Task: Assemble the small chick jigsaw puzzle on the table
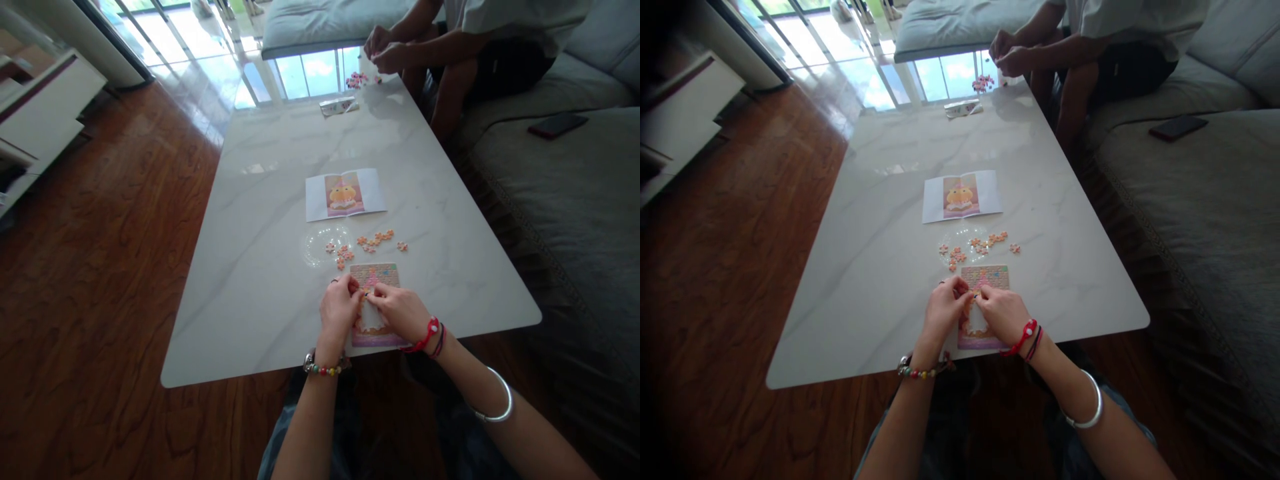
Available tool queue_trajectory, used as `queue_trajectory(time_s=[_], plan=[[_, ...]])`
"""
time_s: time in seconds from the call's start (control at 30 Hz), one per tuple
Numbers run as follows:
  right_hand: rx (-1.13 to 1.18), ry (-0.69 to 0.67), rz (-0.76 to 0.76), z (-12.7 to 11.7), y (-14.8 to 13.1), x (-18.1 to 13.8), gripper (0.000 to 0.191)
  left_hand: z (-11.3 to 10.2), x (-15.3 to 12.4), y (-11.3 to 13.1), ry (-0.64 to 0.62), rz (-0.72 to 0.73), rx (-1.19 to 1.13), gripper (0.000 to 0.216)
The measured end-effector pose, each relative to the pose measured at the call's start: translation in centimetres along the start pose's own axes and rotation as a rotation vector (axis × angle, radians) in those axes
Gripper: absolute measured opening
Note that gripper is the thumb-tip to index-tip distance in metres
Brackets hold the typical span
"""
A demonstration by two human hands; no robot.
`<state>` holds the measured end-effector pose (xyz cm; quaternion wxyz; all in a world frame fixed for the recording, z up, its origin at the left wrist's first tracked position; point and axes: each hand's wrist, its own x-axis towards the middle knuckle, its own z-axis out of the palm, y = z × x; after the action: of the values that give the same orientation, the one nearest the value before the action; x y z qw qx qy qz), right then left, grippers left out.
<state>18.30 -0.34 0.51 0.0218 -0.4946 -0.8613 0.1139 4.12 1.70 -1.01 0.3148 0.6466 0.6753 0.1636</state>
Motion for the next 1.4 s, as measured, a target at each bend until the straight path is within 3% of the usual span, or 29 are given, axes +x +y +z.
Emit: queue_trajectory(time_s=[0.2,0.43,0.57,0.77,0.97,1.2,1.4], plan=[[0.099,0.047,-0.061,0.5,1.1,0.3,0.021,-0.2,0.1,-0.1,-0.007,0.002,-0.006,0.008],[0.338,0.324,0.176,0.3,4.9,0.8,0.023,-0.2,0.1,0.2,-0.007,0.015,0.023,0.006],[0.449,0.408,0.246,-0.2,7.5,0.8,0.023,-1.1,0.7,-0.1,-0.042,0.039,-0.054,0.015],[0.423,0.402,0.367,-2.4,10.8,3.6,0.021,-4.1,5.2,1.1,0.033,0.127,-0.105,0.025],[0.256,0.287,0.245,-3.1,11.9,8.0,0.017,-4.4,10.5,2.3,0.042,0.204,-0.002,0.016],[0.229,0.193,0.178,-1.8,11.6,10.0,0.023,-3.7,12.0,1.8,0.037,0.209,0.032,0.014],[0.226,0.175,0.154,-2.2,11.8,10.3,0.022,-4.8,11.8,0.5,0.064,0.164,0.023,0.018]])
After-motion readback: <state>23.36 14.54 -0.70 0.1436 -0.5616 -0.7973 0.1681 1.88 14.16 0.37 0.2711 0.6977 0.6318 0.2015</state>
